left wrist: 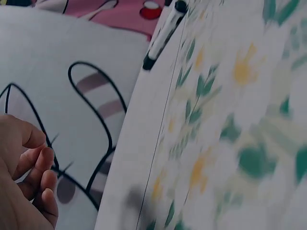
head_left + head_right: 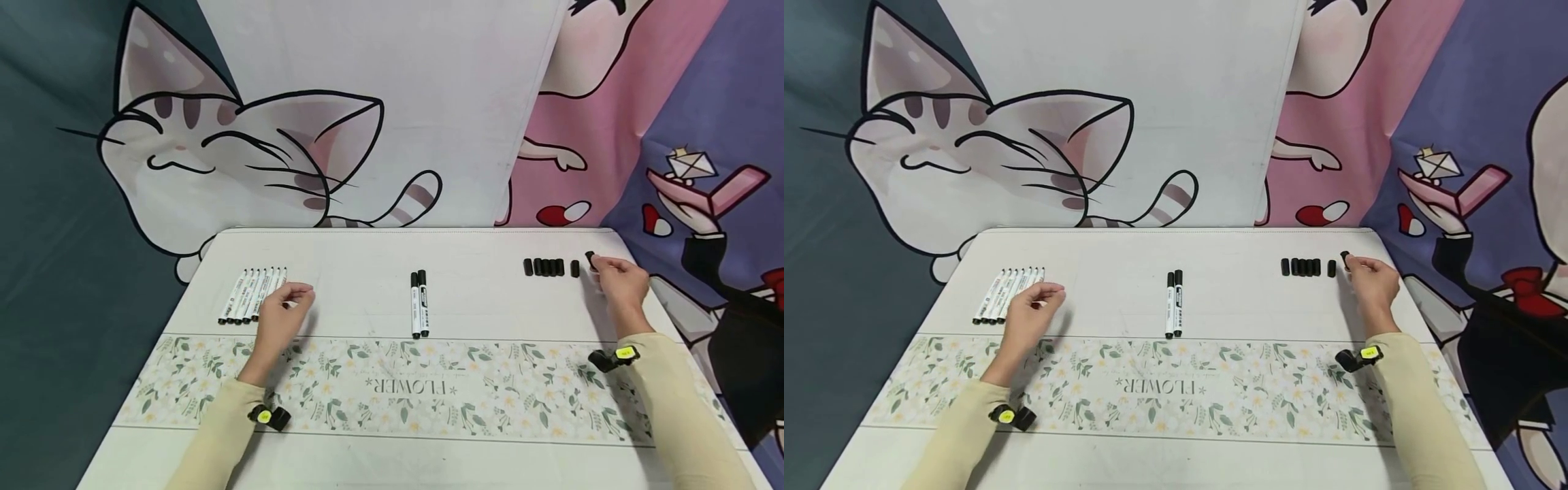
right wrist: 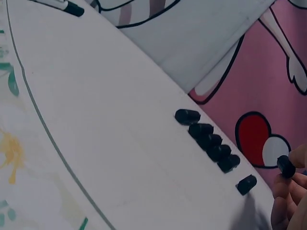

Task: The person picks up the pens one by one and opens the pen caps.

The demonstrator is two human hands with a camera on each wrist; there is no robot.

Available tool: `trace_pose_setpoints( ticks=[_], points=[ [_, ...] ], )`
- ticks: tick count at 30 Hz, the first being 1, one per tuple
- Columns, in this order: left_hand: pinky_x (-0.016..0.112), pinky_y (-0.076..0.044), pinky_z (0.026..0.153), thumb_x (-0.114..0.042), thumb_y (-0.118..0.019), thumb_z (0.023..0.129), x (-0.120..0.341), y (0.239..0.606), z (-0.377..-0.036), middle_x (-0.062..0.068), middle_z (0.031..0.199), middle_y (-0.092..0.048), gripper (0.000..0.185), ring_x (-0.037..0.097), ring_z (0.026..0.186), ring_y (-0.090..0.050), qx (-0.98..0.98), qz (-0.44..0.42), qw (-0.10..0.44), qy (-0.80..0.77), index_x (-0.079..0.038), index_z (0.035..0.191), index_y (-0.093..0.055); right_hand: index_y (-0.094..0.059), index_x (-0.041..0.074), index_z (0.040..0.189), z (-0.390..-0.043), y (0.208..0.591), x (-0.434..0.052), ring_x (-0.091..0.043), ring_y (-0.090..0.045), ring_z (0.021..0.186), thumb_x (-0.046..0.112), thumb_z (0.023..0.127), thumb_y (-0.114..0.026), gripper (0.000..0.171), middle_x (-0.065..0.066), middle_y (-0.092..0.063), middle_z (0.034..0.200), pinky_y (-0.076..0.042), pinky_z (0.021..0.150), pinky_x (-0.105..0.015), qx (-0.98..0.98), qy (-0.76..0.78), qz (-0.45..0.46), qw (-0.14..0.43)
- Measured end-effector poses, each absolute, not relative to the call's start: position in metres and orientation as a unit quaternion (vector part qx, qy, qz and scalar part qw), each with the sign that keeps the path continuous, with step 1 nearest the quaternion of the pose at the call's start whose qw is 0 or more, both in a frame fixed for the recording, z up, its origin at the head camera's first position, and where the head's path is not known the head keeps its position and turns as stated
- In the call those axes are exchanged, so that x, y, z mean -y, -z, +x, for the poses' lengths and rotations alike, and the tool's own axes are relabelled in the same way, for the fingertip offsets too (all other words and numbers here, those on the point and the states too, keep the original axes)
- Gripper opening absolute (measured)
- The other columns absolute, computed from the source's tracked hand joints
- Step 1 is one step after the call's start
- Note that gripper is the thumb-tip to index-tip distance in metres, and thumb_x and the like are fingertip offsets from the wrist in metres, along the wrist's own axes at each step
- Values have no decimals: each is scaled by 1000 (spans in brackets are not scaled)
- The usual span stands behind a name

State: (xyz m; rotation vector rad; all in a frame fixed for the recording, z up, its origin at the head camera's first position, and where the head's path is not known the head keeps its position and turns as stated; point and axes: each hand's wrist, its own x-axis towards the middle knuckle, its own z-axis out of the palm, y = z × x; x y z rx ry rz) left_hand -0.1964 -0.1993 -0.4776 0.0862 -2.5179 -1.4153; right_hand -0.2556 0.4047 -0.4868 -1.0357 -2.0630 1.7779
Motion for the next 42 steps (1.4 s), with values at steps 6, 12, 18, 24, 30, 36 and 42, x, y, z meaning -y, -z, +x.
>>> trace_pose_setpoints(
  ticks=[6, 12, 18, 24, 30, 36, 42],
  points=[
    [27, -44, 78, -21, -70, 99, 171, 483, -189, 4, 94, -70, 18, 17, 90, -61, 861, -16, 86, 501, -6, 109, -75, -71, 30, 81, -258, 500, -411, -1, -62, 54, 35, 93, -75, 13, 19, -66, 59, -46, 45, -21, 733, -567, -360, 107],
    [26, -45, 76, -20, -71, 97, 151, 486, -186, 0, 91, -70, 16, 16, 87, -61, 858, -32, 69, 509, -7, 106, -75, -68, 31, 79, -260, 502, -410, 1, -61, 52, 38, 93, -73, 16, 22, -62, 55, -45, 46, -21, 758, -536, -356, 103],
    [25, -45, 74, -18, -73, 96, 141, 488, -184, 0, 90, -70, 14, 16, 86, -62, 852, -50, 69, 516, -7, 105, -76, -67, 28, 84, -263, 502, -410, 2, -58, 53, 47, 92, -69, 21, 25, -58, 52, -44, 49, -23, 800, -473, -361, 79],
    [26, -45, 75, -19, -72, 97, 131, 489, -186, 0, 91, -70, 16, 15, 86, -62, 851, -70, 59, 517, -6, 106, -75, -68, 22, 98, -265, 502, -411, 0, -57, 56, 53, 92, -67, 32, 25, -56, 53, -43, 54, -25, 828, -433, -353, 53],
    [28, -45, 75, -19, -71, 97, 118, 488, -189, -2, 91, -69, 16, 15, 86, -61, 848, -87, 50, 521, -6, 107, -75, -70, 16, 109, -265, 501, -409, 3, -58, 59, 50, 95, -62, 37, 30, -55, 54, -44, 54, -22, 830, -437, -344, 48],
    [32, -48, 76, -22, -69, 98, 102, 488, -197, -3, 91, -68, 20, 16, 85, -61, 855, -90, 24, 511, -7, 109, -75, -68, 19, 105, -263, 500, -409, 1, -59, 61, 52, 96, -61, 35, 30, -55, 55, -44, 54, -23, 827, -441, -346, 48],
    [33, -51, 78, -30, -69, 97, 85, 493, -207, -3, 98, -69, 32, 13, 84, -61, 868, -72, -31, 489, -8, 122, -70, -70, 17, 109, -257, 488, -396, -4, -60, 70, 56, 95, -61, 42, 25, -63, 70, -46, 62, -25, 840, -441, -309, 66]
  ],
)
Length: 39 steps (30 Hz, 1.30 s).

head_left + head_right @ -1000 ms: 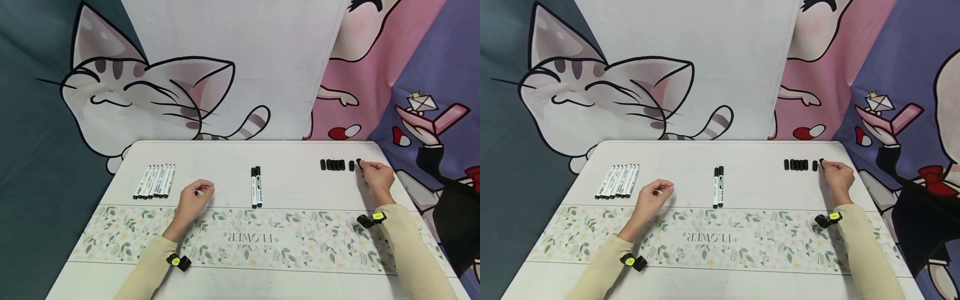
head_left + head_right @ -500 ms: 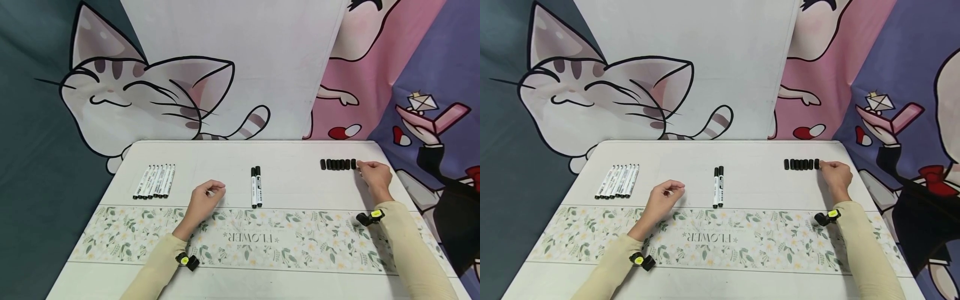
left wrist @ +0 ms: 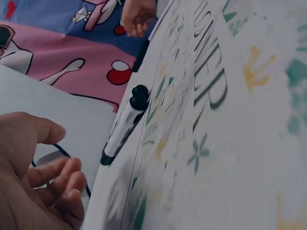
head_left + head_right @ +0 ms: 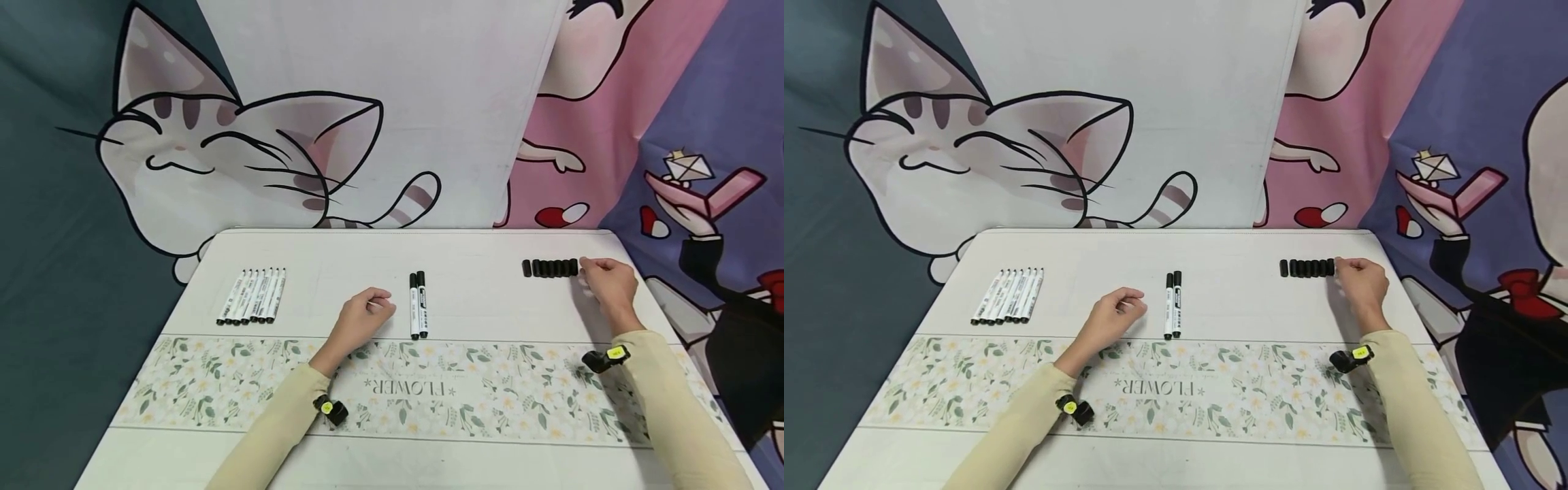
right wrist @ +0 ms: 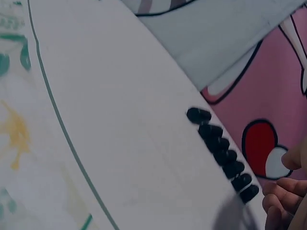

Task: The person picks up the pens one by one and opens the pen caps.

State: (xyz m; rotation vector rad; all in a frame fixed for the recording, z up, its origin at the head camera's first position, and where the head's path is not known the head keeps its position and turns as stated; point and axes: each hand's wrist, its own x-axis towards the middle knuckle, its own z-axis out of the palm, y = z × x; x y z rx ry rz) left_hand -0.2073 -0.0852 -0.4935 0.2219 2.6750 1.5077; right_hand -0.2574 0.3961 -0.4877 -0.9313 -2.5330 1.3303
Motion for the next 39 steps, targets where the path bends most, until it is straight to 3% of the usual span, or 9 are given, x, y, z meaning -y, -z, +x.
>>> trace_pose_setpoints(
  ticks=[4, 9, 14, 21, 27, 29, 34, 39],
  points=[
    [34, -51, 79, -35, -71, 96, 74, 495, -211, -2, 104, -69, 41, 12, 87, -62, -876, 67, 49, -476, -10, 128, -67, -71, 15, 113, -252, 472, -381, -5, -60, 76, 57, 95, -61, 46, 24, -64, 76, -46, 65, -25, 849, -440, -281, 83],
    [37, -53, 81, -38, -73, 95, 62, 497, -214, -1, 106, -69, 43, 15, 92, -65, -884, 64, 47, -460, -11, 128, -67, -72, 11, 117, -243, 454, -361, 0, -62, 70, 53, 95, -64, 48, 30, -61, 70, -48, 60, -19, 853, -450, -243, 108],
    [38, -52, 80, -39, -75, 93, 54, 500, -219, -1, 104, -69, 42, 16, 89, -64, -890, 55, 51, -450, -12, 124, -68, -72, 7, 121, -233, 441, -338, 4, -60, 65, 49, 96, -66, 49, 25, -61, 74, -49, 58, -15, 859, -458, -188, 131],
    [39, -52, 83, -39, -76, 92, 47, 504, -223, 2, 107, -69, 44, 19, 91, -64, -893, 57, 65, -441, -11, 126, -67, -74, 8, 119, -215, 429, -302, 2, -61, 73, 44, 97, -69, 43, 21, -65, 83, -48, 62, -15, 869, -459, -101, 158],
    [44, -52, 88, -40, -77, 92, 43, 504, -224, 6, 110, -69, 48, 25, 99, -65, -899, 61, 71, -429, -9, 127, -66, -74, 9, 121, -204, 425, -271, 1, -60, 85, 41, 99, -68, 39, -2, -74, 100, -46, 71, -16, 887, -435, -21, 155],
    [44, -52, 88, -40, -77, 91, 43, 505, -224, 6, 109, -69, 49, 25, 98, -65, -901, 62, 70, -423, -8, 127, -66, -74, 9, 121, -201, 425, -263, 0, -60, 87, 38, 99, -68, 37, -9, -75, 103, -46, 72, -15, 891, -427, 6, 155],
    [43, -53, 87, -40, -78, 91, 40, 506, -225, 6, 109, -69, 50, 24, 96, -65, -905, 61, 62, -417, -7, 126, -65, -74, 10, 120, -196, 425, -245, -9, -63, 90, 33, 99, -69, 31, -9, -75, 106, -48, 74, -15, 892, -423, 59, 150],
    [44, -53, 87, -37, -81, 89, 40, 506, -226, 9, 110, -69, 52, 26, 97, -65, -907, 64, 54, -413, -5, 128, -65, -73, 11, 120, -192, 424, -229, -19, -66, 91, 34, 100, -69, 31, -7, -75, 106, -51, 74, -24, 891, -430, 77, 125]
  ],
)
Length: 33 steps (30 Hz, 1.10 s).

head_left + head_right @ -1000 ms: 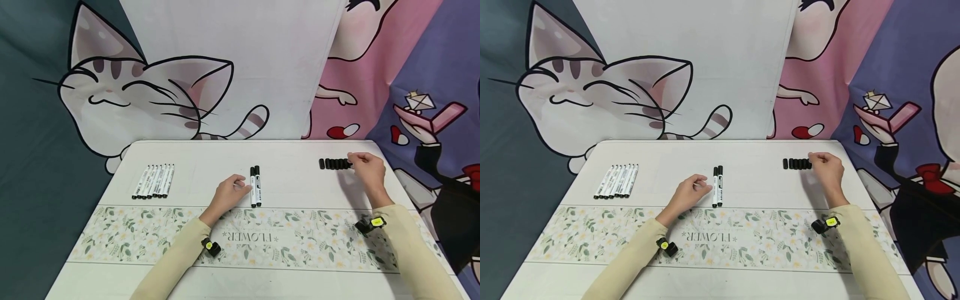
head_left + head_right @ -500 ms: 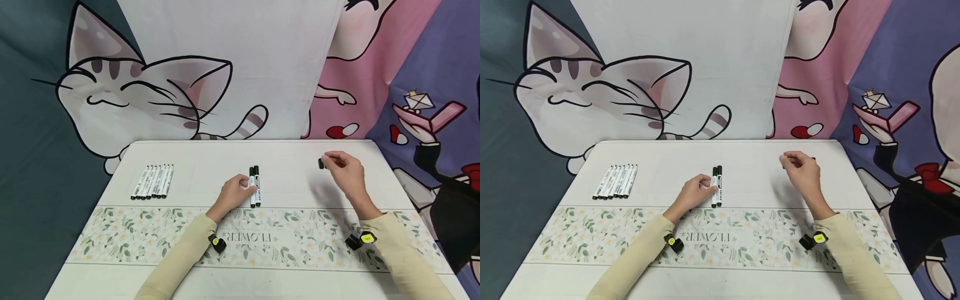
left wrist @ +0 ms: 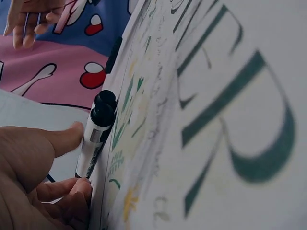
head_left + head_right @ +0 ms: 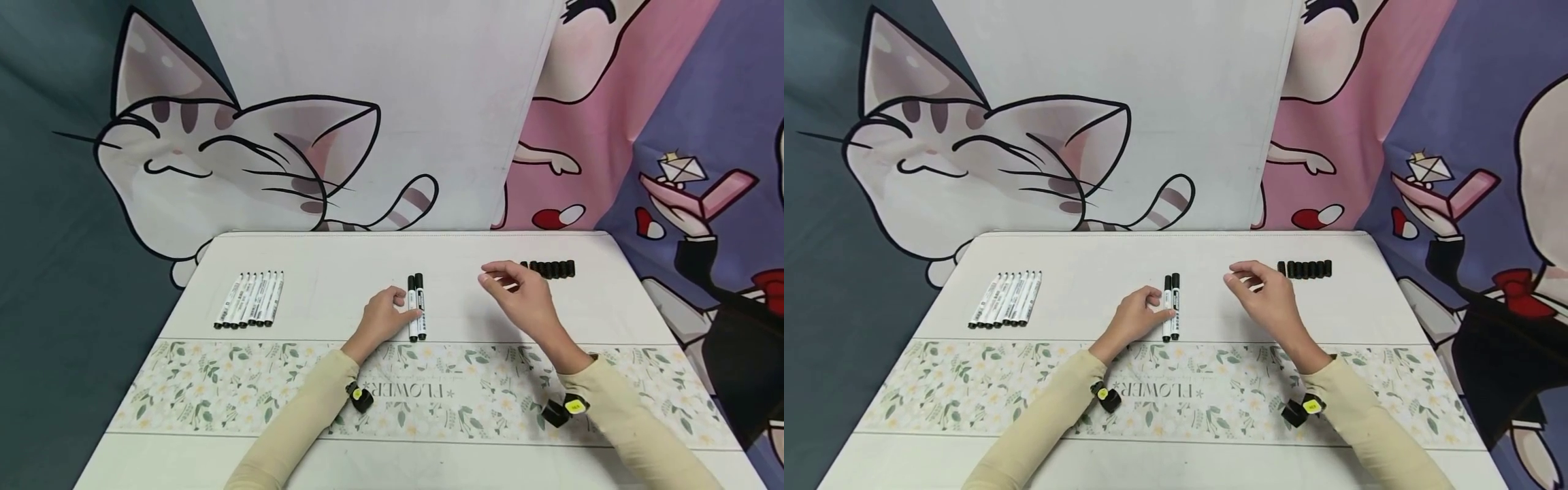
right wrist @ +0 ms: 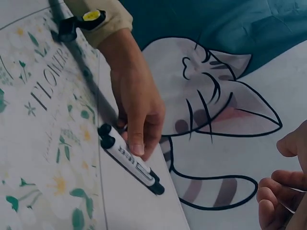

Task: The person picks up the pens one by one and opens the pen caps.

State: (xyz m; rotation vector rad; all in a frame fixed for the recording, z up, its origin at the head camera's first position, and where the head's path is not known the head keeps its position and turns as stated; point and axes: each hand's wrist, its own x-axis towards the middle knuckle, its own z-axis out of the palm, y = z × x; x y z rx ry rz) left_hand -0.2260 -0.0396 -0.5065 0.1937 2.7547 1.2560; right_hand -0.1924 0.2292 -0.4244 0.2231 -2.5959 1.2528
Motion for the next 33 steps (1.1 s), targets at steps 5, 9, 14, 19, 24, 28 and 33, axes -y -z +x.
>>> trace_pose_setpoints(
  ticks=[5, 9, 14, 19, 24, 28, 33],
  points=[
    [42, -53, 84, -36, -79, 91, 42, 505, -228, 7, 105, -68, 49, 23, 91, -64, -909, 68, 63, -406, -5, 127, -65, -74, 12, 118, -190, 428, -219, -21, -67, 89, 32, 99, -70, 28, -6, -74, 102, -53, 71, -28, 892, -430, 84, 112],
    [40, -53, 79, -34, -76, 92, 44, 503, -229, 2, 92, -69, 43, 18, 81, -63, -912, 66, 71, -398, -4, 122, -67, -75, 13, 116, -188, 430, -214, -20, -67, 88, 31, 99, -71, 26, -4, -74, 100, -53, 72, -27, 890, -435, 89, 106],
    [40, -56, 80, -32, -74, 90, 42, 502, -231, 2, 87, -73, 42, 18, 79, -67, -921, 62, 62, -380, -1, 118, -69, -75, 11, 117, -187, 432, -210, -21, -67, 89, 30, 99, -71, 26, -5, -74, 99, -54, 73, -30, 889, -438, 95, 98],
    [43, -57, 83, -31, -73, 89, 39, 501, -230, 7, 86, -75, 43, 24, 83, -70, -929, 40, 55, -363, 1, 118, -70, -74, 10, 117, -189, 434, -208, -22, -67, 89, 29, 99, -71, 27, -5, -75, 99, -54, 73, -32, 889, -437, 101, 88],
    [45, -56, 84, -30, -76, 87, 39, 497, -229, 11, 87, -75, 42, 30, 85, -70, -935, 17, 49, -350, 1, 115, -70, -75, 13, 116, -192, 435, -206, -21, -68, 88, 30, 98, -71, 25, -3, -75, 98, -54, 71, -32, 889, -438, 107, 85],
    [44, -56, 83, -30, -77, 86, 38, 496, -229, 17, 99, -74, 42, 31, 87, -69, -939, 20, 45, -340, 1, 113, -70, -75, 14, 116, -194, 435, -205, -21, -68, 88, 30, 99, -70, 24, -3, -75, 98, -54, 71, -32, 889, -436, 113, 82],
    [42, -57, 79, -29, -77, 86, 44, 498, -230, 17, 98, -74, 43, 27, 80, -68, -936, 15, 46, -350, 2, 114, -70, -75, 15, 116, -196, 431, -203, -20, -68, 88, 30, 99, -70, 24, -2, -75, 99, -54, 72, -34, 889, -434, 121, 80]
  ],
)
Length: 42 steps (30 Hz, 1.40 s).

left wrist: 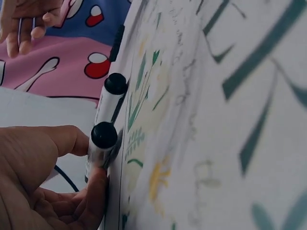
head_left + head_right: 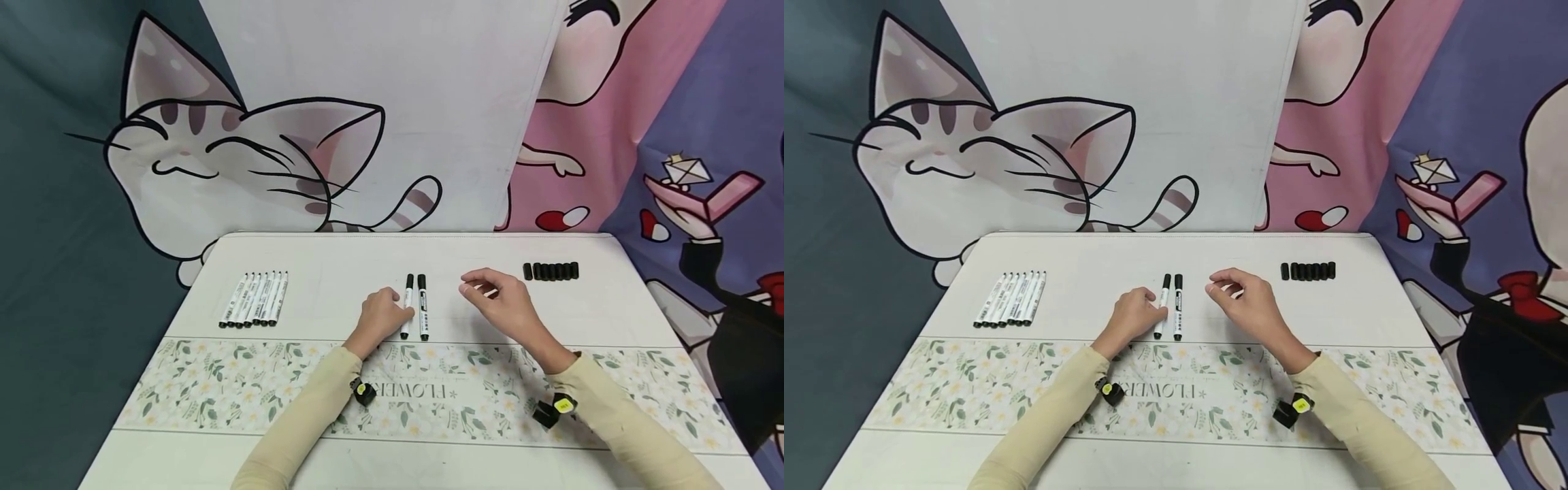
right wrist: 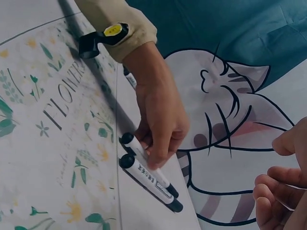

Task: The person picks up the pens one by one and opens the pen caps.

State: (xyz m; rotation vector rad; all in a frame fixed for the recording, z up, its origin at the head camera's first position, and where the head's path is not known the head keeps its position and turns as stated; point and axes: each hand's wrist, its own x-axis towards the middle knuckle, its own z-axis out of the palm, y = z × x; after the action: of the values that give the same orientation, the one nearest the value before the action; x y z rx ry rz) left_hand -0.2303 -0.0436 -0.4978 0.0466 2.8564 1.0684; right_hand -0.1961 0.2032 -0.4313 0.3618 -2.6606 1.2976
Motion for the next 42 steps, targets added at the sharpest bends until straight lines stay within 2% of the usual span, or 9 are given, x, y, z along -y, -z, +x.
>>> trace_pose_setpoints(
  ticks=[3, 7, 10, 12, 17, 21, 27, 33, 42],
  points=[
    [38, -57, 75, -28, -74, 87, 51, 497, -229, 9, 88, -74, 38, 19, 75, -67, -928, 18, 41, -371, 1, 112, -72, -74, 15, 117, -197, 428, -205, -21, -68, 88, 30, 99, -70, 23, -3, -75, 99, -54, 72, -35, 891, -429, 126, 81],
    [30, -49, 63, -25, -67, 91, 64, 489, -225, 1, 77, -69, 24, 12, 65, -58, -911, 40, 35, -409, -5, 101, -75, -74, 14, 117, -198, 422, -208, -21, -68, 88, 29, 100, -69, 23, -4, -75, 101, -54, 73, -36, 893, -421, 132, 84],
    [27, -43, 55, -22, -64, 93, 70, 479, -220, 0, 81, -67, 19, 11, 59, -54, -900, 55, 28, -431, -7, 100, -74, -75, 14, 116, -198, 416, -211, -21, -67, 89, 29, 99, -70, 23, -4, -74, 102, -54, 75, -36, 894, -419, 135, 82],
    [27, -45, 54, -22, -66, 93, 73, 472, -215, -1, 90, -67, 20, 10, 62, -57, -898, 63, 19, -435, -10, 107, -74, -75, 14, 116, -198, 413, -212, -20, -67, 88, 30, 99, -70, 24, -3, -74, 101, -54, 76, -35, 895, -417, 136, 79],
    [31, -52, 67, -26, -69, 95, 78, 458, -202, 0, 107, -69, 27, 12, 80, -64, -899, 97, -5, -426, -13, 117, -74, -74, 16, 117, -194, 404, -211, -15, -66, 89, 33, 98, -71, 25, 1, -75, 103, -54, 76, -31, 895, -416, 145, 69],
    [34, -50, 71, -26, -70, 96, 83, 450, -193, -2, 106, -72, 25, 15, 88, -63, -893, 145, -28, -425, -15, 118, -73, -73, 18, 119, -190, 398, -207, -12, -65, 90, 34, 98, -71, 27, 4, -74, 104, -53, 75, -28, 894, -417, 155, 61],
    [36, -49, 75, -22, -72, 94, 88, 442, -181, -1, 99, -73, 22, 15, 86, -63, -887, 218, -98, -394, -14, 115, -75, -70, 19, 124, -181, 392, -198, -9, -64, 88, 30, 97, -73, 29, 6, -73, 105, -52, 75, -26, 881, -432, 187, 56],
    [38, -51, 78, -19, -73, 90, 92, 439, -171, 0, 97, -76, 21, 15, 82, -64, -884, 258, -179, -347, -12, 109, -77, -68, 15, 129, -173, 393, -186, -6, -66, 87, 22, 95, -74, 35, 3, -73, 108, -53, 74, -27, 864, -441, 236, 67],
    [34, -50, 76, -18, -77, 87, 97, 442, -164, -2, 98, -76, 22, 16, 86, -65, -862, 328, -215, -321, -13, 108, -78, -67, 15, 129, -161, 396, -172, -4, -65, 85, 22, 93, -77, 38, 5, -73, 104, -54, 72, -29, 856, -435, 274, 58]
  ],
)
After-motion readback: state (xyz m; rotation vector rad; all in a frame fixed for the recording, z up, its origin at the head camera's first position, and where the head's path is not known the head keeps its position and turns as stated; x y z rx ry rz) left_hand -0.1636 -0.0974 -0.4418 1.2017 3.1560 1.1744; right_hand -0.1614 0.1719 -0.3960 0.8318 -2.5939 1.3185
